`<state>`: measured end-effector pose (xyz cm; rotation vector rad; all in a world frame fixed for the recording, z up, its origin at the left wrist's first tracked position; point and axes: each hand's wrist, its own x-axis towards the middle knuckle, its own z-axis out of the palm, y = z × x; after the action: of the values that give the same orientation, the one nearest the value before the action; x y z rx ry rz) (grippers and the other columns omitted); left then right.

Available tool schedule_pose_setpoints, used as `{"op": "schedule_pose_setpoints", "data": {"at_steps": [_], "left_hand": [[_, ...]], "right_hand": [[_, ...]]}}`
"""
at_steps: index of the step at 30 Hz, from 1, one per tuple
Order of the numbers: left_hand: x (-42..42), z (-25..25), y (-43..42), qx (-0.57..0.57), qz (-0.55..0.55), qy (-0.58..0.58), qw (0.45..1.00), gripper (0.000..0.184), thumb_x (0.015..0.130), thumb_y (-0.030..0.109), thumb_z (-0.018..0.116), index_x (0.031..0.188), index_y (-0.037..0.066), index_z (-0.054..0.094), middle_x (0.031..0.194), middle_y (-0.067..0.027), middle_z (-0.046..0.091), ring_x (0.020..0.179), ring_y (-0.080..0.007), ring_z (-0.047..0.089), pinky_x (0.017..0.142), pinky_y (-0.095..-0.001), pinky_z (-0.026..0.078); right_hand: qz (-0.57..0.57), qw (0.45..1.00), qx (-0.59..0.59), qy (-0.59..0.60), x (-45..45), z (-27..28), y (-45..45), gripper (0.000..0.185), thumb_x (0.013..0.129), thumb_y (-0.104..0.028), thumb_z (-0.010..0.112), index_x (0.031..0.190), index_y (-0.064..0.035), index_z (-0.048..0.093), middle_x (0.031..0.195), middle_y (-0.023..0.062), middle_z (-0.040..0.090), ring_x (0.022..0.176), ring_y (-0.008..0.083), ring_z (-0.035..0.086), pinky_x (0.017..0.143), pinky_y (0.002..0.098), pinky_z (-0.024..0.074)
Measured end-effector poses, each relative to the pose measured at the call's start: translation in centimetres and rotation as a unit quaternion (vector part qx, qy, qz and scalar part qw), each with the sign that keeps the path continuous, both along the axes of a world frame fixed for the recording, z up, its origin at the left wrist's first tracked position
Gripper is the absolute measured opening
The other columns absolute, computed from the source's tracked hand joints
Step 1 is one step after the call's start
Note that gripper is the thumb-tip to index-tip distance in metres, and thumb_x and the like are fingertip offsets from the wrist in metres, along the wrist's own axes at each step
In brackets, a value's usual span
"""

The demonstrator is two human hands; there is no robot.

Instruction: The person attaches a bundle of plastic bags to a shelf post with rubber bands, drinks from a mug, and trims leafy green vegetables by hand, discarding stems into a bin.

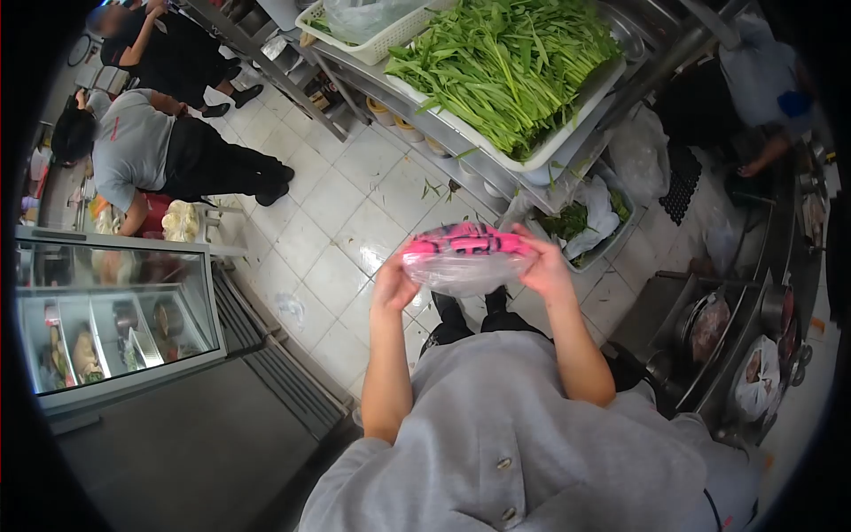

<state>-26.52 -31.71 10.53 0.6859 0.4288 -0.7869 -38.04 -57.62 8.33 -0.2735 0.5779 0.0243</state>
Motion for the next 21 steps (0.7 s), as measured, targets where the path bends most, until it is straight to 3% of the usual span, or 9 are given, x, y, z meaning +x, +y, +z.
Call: {"op": "schedule_pose_setpoints", "data": {"at_steps": [4,5,7,9,12,13,16,17,21], "left_hand": [[0.2,1.9,1.6,-0.042,-0.041,-0.043,0.997,0.036,0.102,0.024,0.047,0.132,0.004,0.045,0.106,-0.0163,0.068,0.093,-0.0261,0.068,0.088,-0.0384,0.052],[0.2,3.2,1.5,-0.024,-0.034,-0.073,0.996,0.041,0.096,0.019,0.061,0.131,0.007,0.045,0.099,-0.0151,0.069,0.090,-0.0243,0.068,0.084,-0.0343,0.053],[0.6,2.8,1.9,0.141,-0.126,-0.208,0.960,0.050,0.090,0.013,0.068,0.133,0.008,0.043,0.099,-0.0144,0.068,0.088,-0.0238,0.068,0.081,-0.0326,0.053],[0.9,1.8,2.1,0.287,-0.182,-0.313,0.887,0.046,0.081,0.006,0.076,0.122,0.006,0.055,0.099,-0.0127,0.067,0.086,-0.0199,0.067,0.075,-0.0313,0.053],[0.3,-1.4,2.1,0.546,-0.177,-0.440,0.690,0.024,0.084,0.011,0.074,0.105,0.002,0.065,0.096,-0.0080,0.067,0.082,-0.0181,0.067,0.072,-0.0301,0.053],[-0.4,-2.0,1.5,0.552,-0.124,-0.428,0.705,0.016,0.087,0.013,0.072,0.090,-0.002,0.068,0.095,-0.0061,0.067,0.079,-0.0151,0.065,0.067,-0.0295,0.053],[-1.8,-3.4,-0.6,0.509,-0.129,-0.354,0.774,0.017,0.091,0.016,0.067,0.093,-0.002,0.069,0.095,-0.0053,0.067,0.075,-0.0137,0.063,0.067,-0.0273,0.051],[-2.1,-4.3,-1.0,0.480,-0.144,-0.323,0.803,0.023,0.097,0.021,0.059,0.104,0.001,0.069,0.098,-0.0047,0.068,0.080,-0.0116,0.061,0.072,-0.0275,0.050],[-2.6,-5.8,-2.4,0.279,-0.124,-0.139,0.942,0.035,0.102,0.029,0.051,0.126,0.004,0.056,0.104,-0.0080,0.068,0.096,-0.0144,0.062,0.084,-0.0339,0.049]], "right_hand": [[0.010,0.999,-0.037,-0.036,-0.8,3.9,-1.7,0.032,0.087,-0.003,0.057,0.118,-0.0046,0.056,0.096,0.0139,0.067,0.087,0.0254,0.067,0.085,0.0398,0.0530],[0.021,0.995,-0.085,-0.054,-0.6,4.2,-2.2,0.036,0.085,-0.003,0.061,0.120,-0.0044,0.056,0.095,0.0133,0.067,0.087,0.0242,0.067,0.084,0.0381,0.0534],[0.083,0.963,-0.249,-0.055,-0.7,4.8,-2.6,0.041,0.083,-0.003,0.066,0.122,-0.0039,0.057,0.095,0.0108,0.066,0.087,0.0216,0.066,0.083,0.0344,0.0531],[0.186,0.865,-0.465,-0.022,-1.0,5.3,-2.4,0.042,0.081,-0.003,0.072,0.121,-0.0035,0.059,0.096,0.0073,0.065,0.091,0.0188,0.064,0.084,0.0303,0.0516],[0.180,0.736,-0.652,-0.012,-1.8,2.2,-1.4,0.042,0.077,-0.004,0.075,0.118,-0.0061,0.065,0.095,0.0061,0.064,0.093,0.0195,0.063,0.079,0.0311,0.0524],[0.182,0.689,-0.701,0.043,-1.7,2.5,-0.7,0.027,0.079,-0.005,0.073,0.105,-0.0057,0.071,0.098,0.0065,0.063,0.097,0.0202,0.061,0.080,0.0309,0.0514],[0.068,0.608,-0.784,0.108,-2.1,-3.2,0.9,0.024,0.080,-0.004,0.070,0.103,-0.0053,0.071,0.097,0.0074,0.063,0.095,0.0209,0.061,0.081,0.0288,0.0496],[0.023,0.617,-0.779,0.108,-2.2,-5.2,1.2,0.025,0.084,-0.006,0.068,0.109,-0.0056,0.070,0.099,0.0061,0.065,0.090,0.0194,0.062,0.075,0.0329,0.0497],[-0.043,0.939,-0.313,0.133,-0.6,-7.8,2.6,0.029,0.093,-0.009,0.057,0.121,-0.0010,0.060,0.106,0.0094,0.066,0.092,0.0233,0.065,0.083,0.0355,0.0505]]}}
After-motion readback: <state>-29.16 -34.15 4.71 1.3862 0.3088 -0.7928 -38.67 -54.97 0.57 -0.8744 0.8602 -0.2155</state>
